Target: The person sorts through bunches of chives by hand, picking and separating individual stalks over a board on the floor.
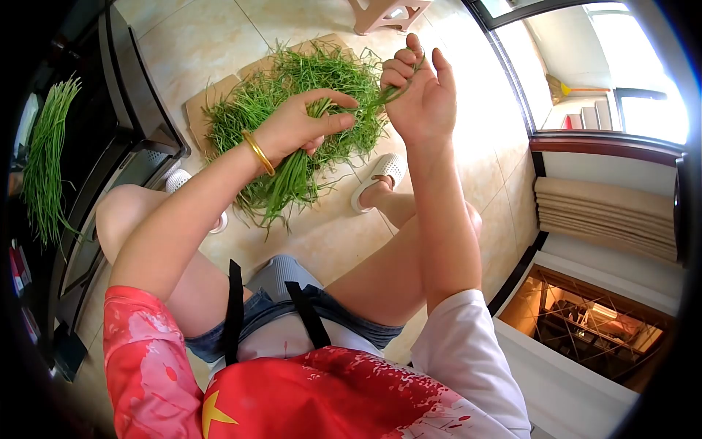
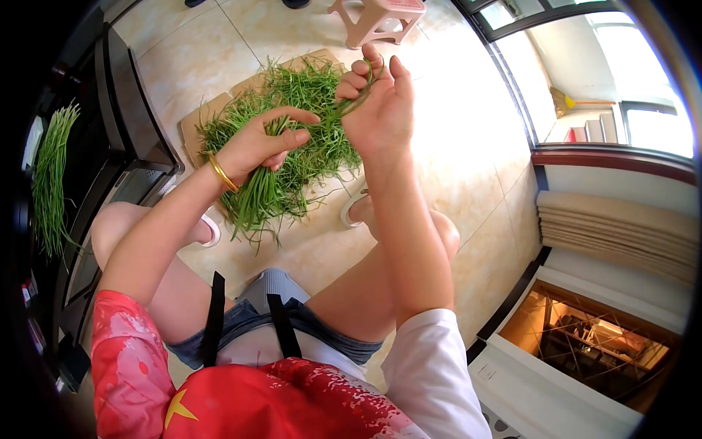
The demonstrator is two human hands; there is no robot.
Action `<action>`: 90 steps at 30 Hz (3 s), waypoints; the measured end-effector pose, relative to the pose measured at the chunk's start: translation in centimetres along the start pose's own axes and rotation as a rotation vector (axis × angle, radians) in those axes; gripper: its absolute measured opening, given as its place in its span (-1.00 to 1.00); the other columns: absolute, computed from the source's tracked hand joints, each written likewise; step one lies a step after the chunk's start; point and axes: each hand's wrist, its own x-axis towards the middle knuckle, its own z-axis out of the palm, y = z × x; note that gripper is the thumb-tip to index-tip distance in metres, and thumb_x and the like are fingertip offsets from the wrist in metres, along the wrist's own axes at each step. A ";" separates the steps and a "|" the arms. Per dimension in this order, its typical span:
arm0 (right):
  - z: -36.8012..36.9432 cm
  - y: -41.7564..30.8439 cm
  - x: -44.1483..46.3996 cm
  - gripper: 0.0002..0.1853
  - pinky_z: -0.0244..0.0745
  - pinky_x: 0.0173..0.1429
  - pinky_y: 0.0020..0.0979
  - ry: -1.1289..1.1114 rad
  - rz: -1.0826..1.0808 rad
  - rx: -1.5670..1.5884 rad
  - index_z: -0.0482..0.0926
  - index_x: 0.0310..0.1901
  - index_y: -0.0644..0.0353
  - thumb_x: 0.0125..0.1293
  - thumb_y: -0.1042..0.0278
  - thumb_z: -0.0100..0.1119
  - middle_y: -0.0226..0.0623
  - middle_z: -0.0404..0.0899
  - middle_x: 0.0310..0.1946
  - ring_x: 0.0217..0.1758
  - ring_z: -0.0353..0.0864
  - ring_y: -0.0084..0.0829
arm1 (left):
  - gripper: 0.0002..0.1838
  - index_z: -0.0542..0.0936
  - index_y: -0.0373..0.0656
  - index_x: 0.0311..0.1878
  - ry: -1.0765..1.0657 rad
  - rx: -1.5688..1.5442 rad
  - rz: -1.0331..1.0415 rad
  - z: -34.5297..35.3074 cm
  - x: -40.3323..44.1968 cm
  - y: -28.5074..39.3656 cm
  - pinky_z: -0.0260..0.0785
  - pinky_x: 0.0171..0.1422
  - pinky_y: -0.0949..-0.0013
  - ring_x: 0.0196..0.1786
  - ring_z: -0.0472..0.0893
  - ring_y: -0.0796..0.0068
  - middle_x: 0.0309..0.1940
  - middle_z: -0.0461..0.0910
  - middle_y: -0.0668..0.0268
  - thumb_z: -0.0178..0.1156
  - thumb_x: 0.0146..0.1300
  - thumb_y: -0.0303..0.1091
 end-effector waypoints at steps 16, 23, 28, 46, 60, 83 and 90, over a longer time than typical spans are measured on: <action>0.5 -1.4 -0.2 -0.46 0.31 0.25 -0.17 0.302 -0.112 -1.463 0.49 0.16 0.23 0.33 -0.04 -0.03 -0.10 0.45 0.16 0.14 0.46 -0.18 | -0.61 0.51 -0.16 0.05 0.088 -0.141 0.022 -1.4 0.0 1.0 0.08 -0.56 0.61 -0.68 0.13 0.78 -0.66 0.16 0.61 0.05 0.39 -0.04; 0.0 -0.1 -1.4 -0.38 0.32 0.26 -0.23 0.085 0.174 -2.167 0.51 0.13 0.26 0.28 -0.15 0.04 -0.05 0.44 0.19 0.23 0.43 -0.14 | -0.60 0.41 -0.23 0.08 0.060 -0.563 0.100 -3.9 -0.3 2.9 0.12 -0.49 0.61 -0.65 0.12 0.79 -0.63 0.13 0.57 -0.12 0.47 -0.07; 1.5 5.5 -1.7 -0.30 0.29 0.25 -0.38 -0.144 0.345 -1.360 0.39 0.22 0.33 0.31 -0.16 0.07 -0.15 0.44 0.17 0.16 0.45 -0.35 | -0.65 0.42 -0.28 -0.03 0.158 -0.472 0.141 -3.5 0.7 1.4 0.21 -0.43 0.57 -0.59 0.22 0.73 -0.53 0.23 0.54 -0.06 0.46 -0.14; 0.2 7.0 -0.9 -0.80 0.58 -0.17 -0.30 -0.183 0.661 -0.562 0.48 -0.22 0.26 0.37 0.27 0.08 -0.39 0.44 -0.53 -0.43 0.56 -0.43 | -0.29 0.37 -0.20 0.25 -0.161 -0.226 -0.019 -3.4 -1.1 2.4 0.46 -0.64 0.48 -0.42 0.62 0.43 -0.01 0.55 0.20 -0.01 0.30 0.24; -3.1 5.1 -4.2 -0.66 0.01 -0.56 -0.54 -0.164 0.844 -0.842 0.47 -0.27 0.25 0.44 0.10 -0.05 -0.67 0.10 -0.72 -0.68 0.04 -0.69 | -0.57 0.24 -0.21 -0.55 0.443 -0.965 0.575 -18.3 -1.2 6.7 0.44 0.00 0.08 -0.55 0.28 0.37 -0.64 0.22 0.28 -0.20 0.48 -0.20; 0.5 3.2 -2.2 -0.65 0.42 -0.29 -0.32 0.013 -0.085 -1.886 0.61 -0.27 0.19 0.29 0.03 0.07 -0.34 0.63 -0.51 -0.45 0.56 -0.35 | -0.55 0.21 -0.19 -0.48 0.792 -1.191 0.462 -20.4 -0.8 5.9 0.35 0.13 0.03 -0.47 0.31 0.31 -0.66 0.24 0.24 -0.38 0.51 -0.12; 1.6 4.3 -1.2 -0.70 0.42 -0.31 -0.45 -0.070 -0.128 -1.701 0.62 -0.26 0.20 0.28 0.11 0.11 -0.36 0.64 -0.50 -0.47 0.53 -0.52 | -0.64 0.19 -0.16 -0.42 0.819 -1.199 0.497 -19.1 -0.2 6.1 0.35 0.09 0.04 -0.49 0.29 0.34 -0.66 0.20 0.28 -0.30 0.50 -0.16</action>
